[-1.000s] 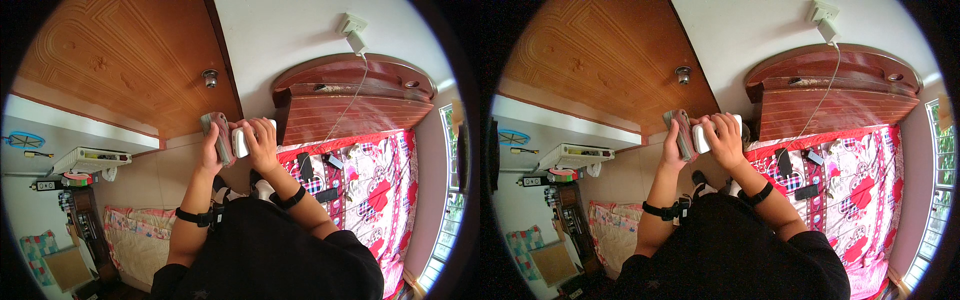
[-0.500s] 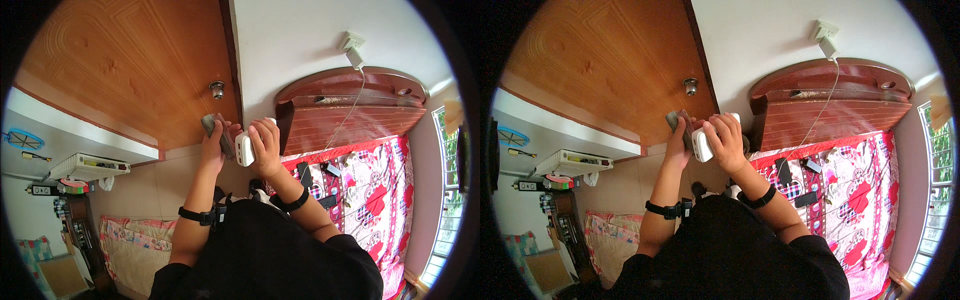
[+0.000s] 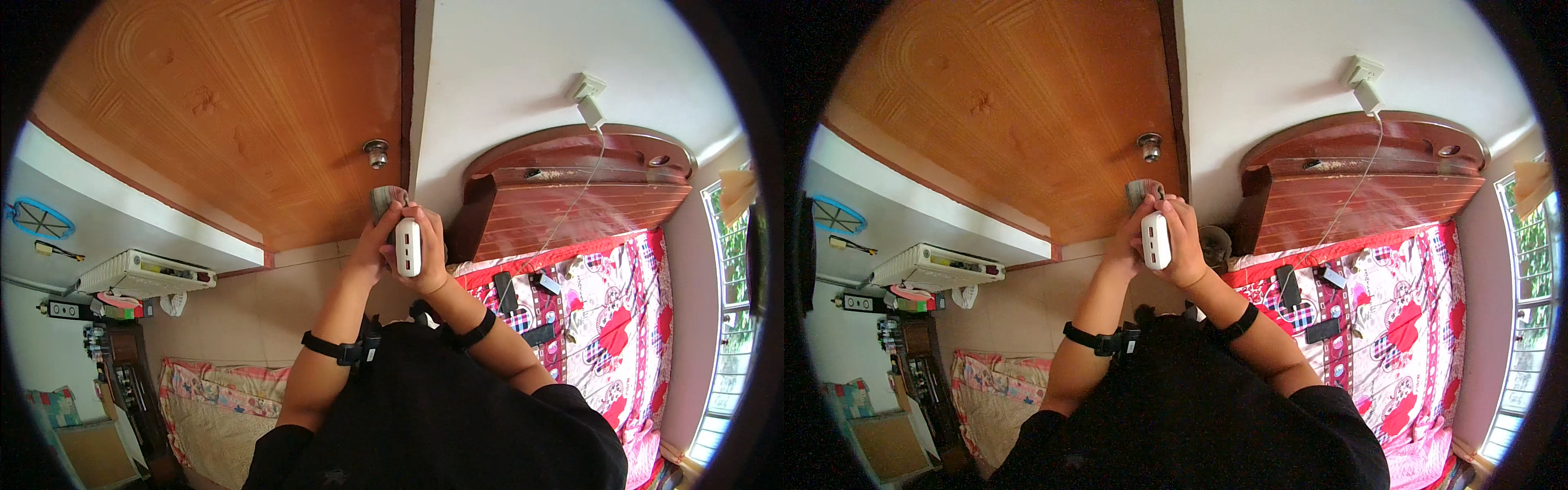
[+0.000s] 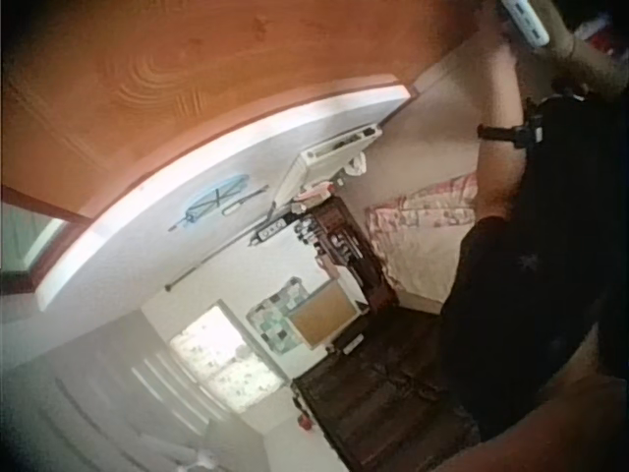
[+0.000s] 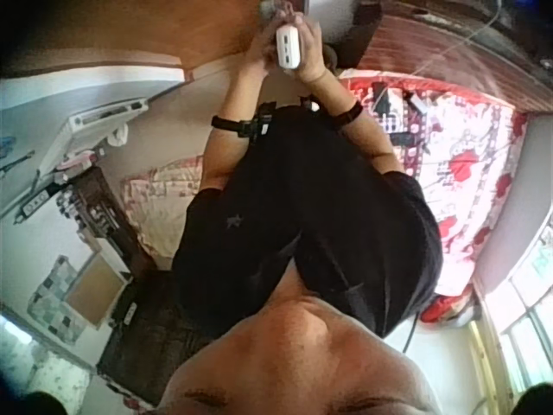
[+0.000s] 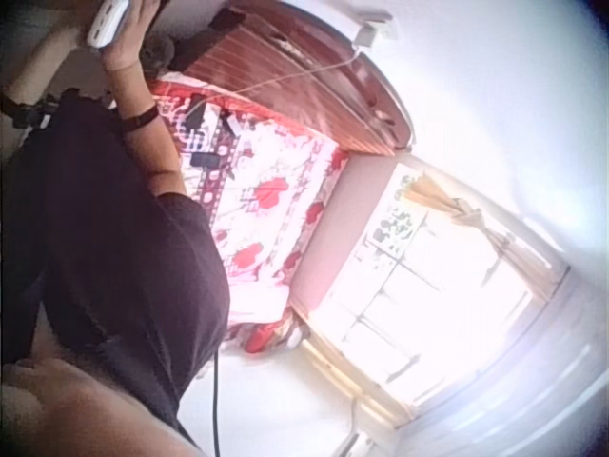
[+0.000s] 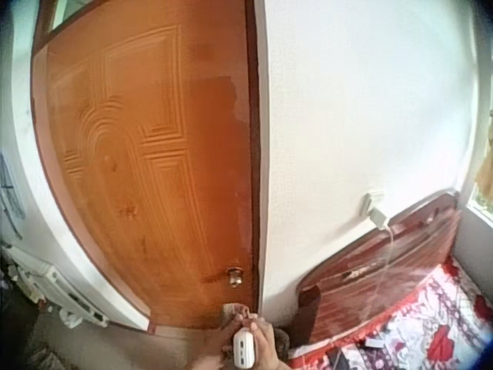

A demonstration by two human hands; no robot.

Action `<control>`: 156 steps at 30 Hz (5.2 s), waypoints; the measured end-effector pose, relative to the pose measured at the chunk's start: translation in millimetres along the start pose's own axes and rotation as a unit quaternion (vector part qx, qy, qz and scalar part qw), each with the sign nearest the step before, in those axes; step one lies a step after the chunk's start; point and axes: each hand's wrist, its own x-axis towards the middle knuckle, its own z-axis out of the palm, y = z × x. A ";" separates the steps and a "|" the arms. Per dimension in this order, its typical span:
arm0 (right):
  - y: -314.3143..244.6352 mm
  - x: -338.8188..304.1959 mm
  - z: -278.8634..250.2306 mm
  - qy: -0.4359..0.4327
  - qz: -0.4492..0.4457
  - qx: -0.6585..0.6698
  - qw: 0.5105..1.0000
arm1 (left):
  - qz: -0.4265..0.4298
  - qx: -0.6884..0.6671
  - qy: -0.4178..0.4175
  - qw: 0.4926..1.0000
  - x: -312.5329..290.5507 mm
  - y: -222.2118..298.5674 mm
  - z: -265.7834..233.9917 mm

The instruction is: The person wipes the surface of a wooden door with a cloth and then connects a power bank to a charging cable plugged into a wall outlet.

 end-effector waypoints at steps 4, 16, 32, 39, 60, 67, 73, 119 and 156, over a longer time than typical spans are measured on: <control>-6.4 10.6 10.9 -0.005 -0.036 0.037 0.999 | -0.067 -0.039 -0.016 0.997 -5.7 12.8 -21.9; -37.6 23.5 83.5 -0.020 -0.037 0.152 0.987 | 0.129 0.119 0.000 0.984 -80.4 75.1 -34.8; -67.2 -2.0 129.1 -0.114 0.071 0.043 0.990 | 0.161 0.114 0.003 0.980 -115.8 84.1 -100.3; -109.9 -13.0 145.0 -0.050 0.164 0.081 0.982 | 0.266 0.186 0.002 0.946 -110.3 95.4 -81.9; -100.2 73.4 118.6 0.047 0.529 0.382 0.756 | 0.270 0.112 0.036 0.956 -91.8 84.6 -95.5; -87.2 49.8 147.2 0.113 0.500 0.239 0.824 | 0.332 0.125 0.079 0.932 -87.6 89.8 -106.1; -98.7 56.0 142.7 -0.025 0.500 0.209 0.840 | 0.294 0.254 0.094 0.917 -92.7 101.6 -118.6; -122.0 54.6 130.7 -0.093 0.495 0.372 0.780 | 0.312 0.204 0.026 0.928 -111.9 128.7 -101.0; -144.6 50.5 144.7 0.072 0.515 0.522 0.676 | 0.376 0.233 0.179 0.879 -137.4 149.6 -93.5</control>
